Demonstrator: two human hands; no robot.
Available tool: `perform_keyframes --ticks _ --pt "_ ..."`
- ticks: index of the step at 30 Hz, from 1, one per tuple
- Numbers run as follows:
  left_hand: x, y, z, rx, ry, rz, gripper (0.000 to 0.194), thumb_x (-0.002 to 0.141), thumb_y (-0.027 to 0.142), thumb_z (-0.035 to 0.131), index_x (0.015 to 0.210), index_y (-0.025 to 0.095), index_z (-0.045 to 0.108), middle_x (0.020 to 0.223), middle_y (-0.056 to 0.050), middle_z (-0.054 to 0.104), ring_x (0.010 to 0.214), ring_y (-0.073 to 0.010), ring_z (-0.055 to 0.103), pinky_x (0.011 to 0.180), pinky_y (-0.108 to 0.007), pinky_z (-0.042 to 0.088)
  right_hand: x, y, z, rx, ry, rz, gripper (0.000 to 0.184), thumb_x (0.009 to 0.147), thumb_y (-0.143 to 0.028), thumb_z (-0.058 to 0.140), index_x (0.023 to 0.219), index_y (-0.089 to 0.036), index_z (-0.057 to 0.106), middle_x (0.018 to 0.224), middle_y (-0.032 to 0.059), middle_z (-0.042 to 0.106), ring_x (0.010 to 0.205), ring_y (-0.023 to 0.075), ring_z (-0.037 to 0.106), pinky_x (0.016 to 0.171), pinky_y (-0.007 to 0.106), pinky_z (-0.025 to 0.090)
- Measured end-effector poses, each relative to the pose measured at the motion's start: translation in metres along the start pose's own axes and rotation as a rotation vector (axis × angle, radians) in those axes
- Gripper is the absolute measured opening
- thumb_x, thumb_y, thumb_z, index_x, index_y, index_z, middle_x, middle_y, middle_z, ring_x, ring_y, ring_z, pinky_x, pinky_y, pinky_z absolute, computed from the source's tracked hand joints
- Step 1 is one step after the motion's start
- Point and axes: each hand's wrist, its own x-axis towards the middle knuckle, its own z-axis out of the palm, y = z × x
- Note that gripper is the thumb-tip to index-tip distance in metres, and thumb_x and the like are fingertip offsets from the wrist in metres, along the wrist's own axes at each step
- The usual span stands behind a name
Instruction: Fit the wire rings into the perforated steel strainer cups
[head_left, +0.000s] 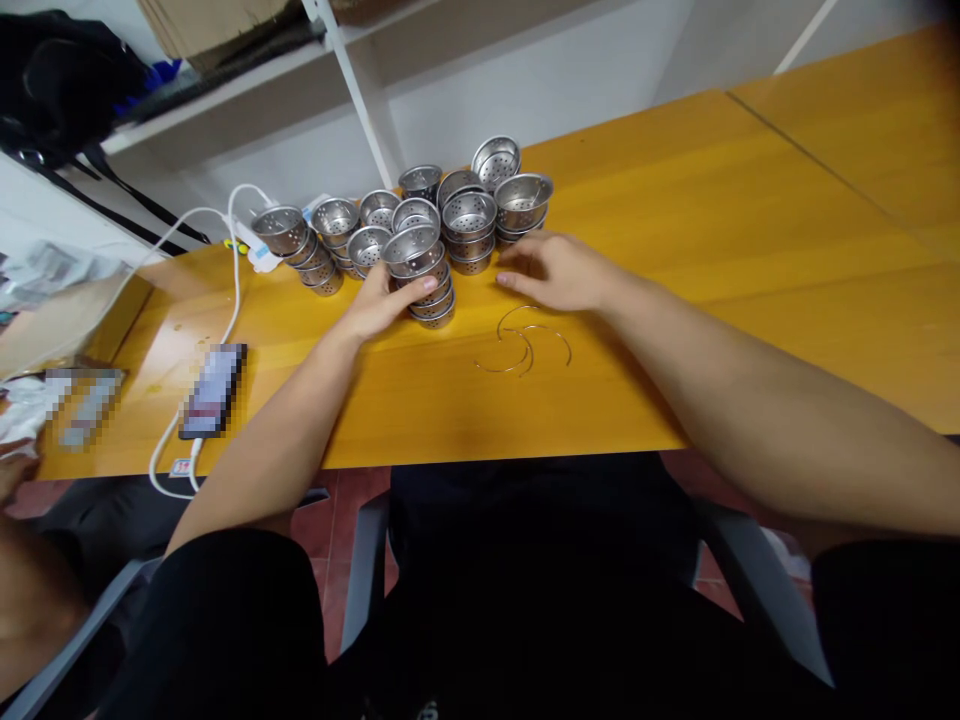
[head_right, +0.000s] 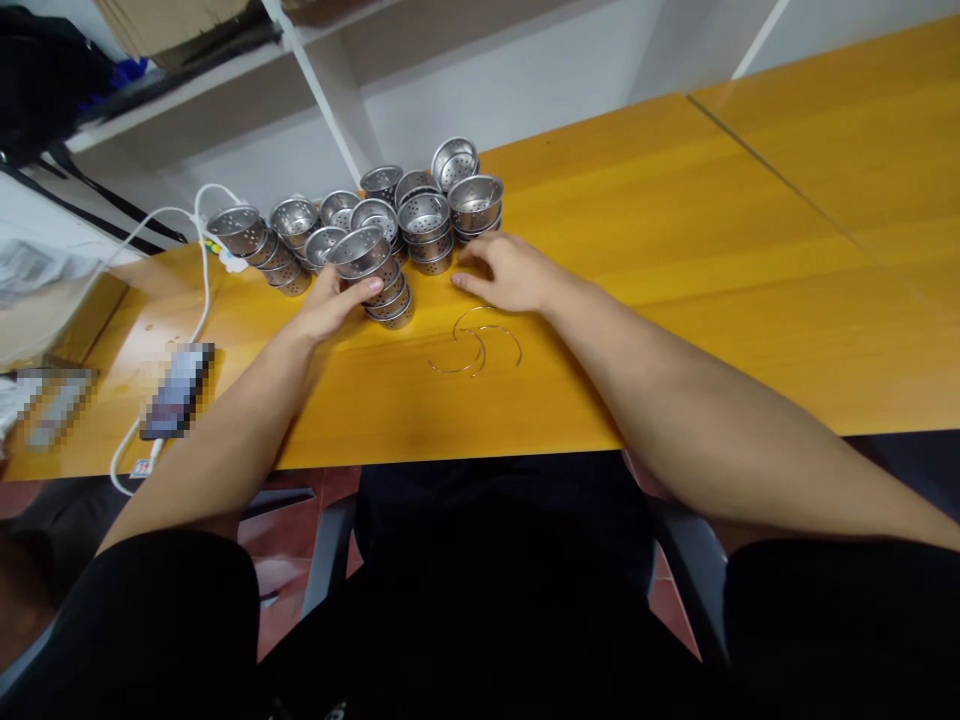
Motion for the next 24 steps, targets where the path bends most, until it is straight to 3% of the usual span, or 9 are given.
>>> perform_keyframes --ticks 4,8,12,17,21,24 --pt "0.0 -0.011 0.005 -0.04 0.04 0.003 0.117 0.062 0.103 0.113 0.14 0.023 0.08 0.164 -0.023 0.088 0.162 -0.054 0.082 0.149 -0.08 0.061 0.002 0.004 -0.001 0.021 -0.009 -0.019 0.048 0.119 -0.066 0.085 0.146 -0.027 0.095 0.148 0.0169 0.093 0.139 0.0496 0.088 0.129 0.074 0.072" --pt "-0.007 -0.023 0.01 -0.068 0.003 0.035 0.121 0.062 0.098 0.118 0.148 0.024 0.076 0.174 -0.025 0.083 0.168 -0.0531 0.079 0.152 -0.079 0.058 0.001 -0.005 -0.001 0.05 -0.016 -0.036 0.04 0.119 -0.054 0.083 0.143 -0.025 0.096 0.144 0.0166 0.094 0.133 0.0468 0.091 0.126 0.071 0.074" --pt "-0.012 -0.028 0.01 -0.091 -0.015 0.025 0.129 0.055 0.088 0.125 0.155 0.025 0.072 0.174 -0.024 0.084 0.168 -0.0516 0.08 0.152 -0.08 0.058 0.001 -0.022 0.006 0.105 -0.081 -0.093 0.05 0.122 -0.049 0.08 0.165 -0.027 0.091 0.164 0.014 0.09 0.151 0.0476 0.087 0.138 0.072 0.067" --pt "-0.011 -0.032 0.007 -0.076 -0.043 0.046 0.123 0.064 0.088 0.123 0.157 0.026 0.073 0.175 -0.023 0.083 0.167 -0.0496 0.08 0.151 -0.078 0.058 0.003 -0.026 0.015 0.119 -0.129 -0.056 0.067 0.12 -0.053 0.088 0.183 -0.029 0.082 0.182 0.0148 0.08 0.163 0.0522 0.081 0.145 0.08 0.062" --pt "-0.009 -0.033 0.013 -0.107 0.012 0.055 0.121 0.063 0.087 0.123 0.154 0.024 0.073 0.17 -0.024 0.085 0.161 -0.0482 0.083 0.147 -0.075 0.061 0.004 -0.021 0.015 0.106 -0.108 -0.052 0.062 0.119 -0.056 0.088 0.176 -0.029 0.088 0.176 0.0163 0.083 0.161 0.0536 0.082 0.144 0.083 0.062" --pt "-0.007 -0.034 0.018 -0.051 0.082 0.106 0.121 0.062 0.096 0.119 0.148 0.024 0.075 0.161 -0.02 0.089 0.152 -0.0448 0.086 0.141 -0.07 0.066 0.003 -0.023 0.013 0.142 -0.021 -0.103 0.056 0.121 -0.065 0.083 0.161 -0.028 0.094 0.16 0.0167 0.091 0.148 0.0519 0.087 0.138 0.081 0.066"
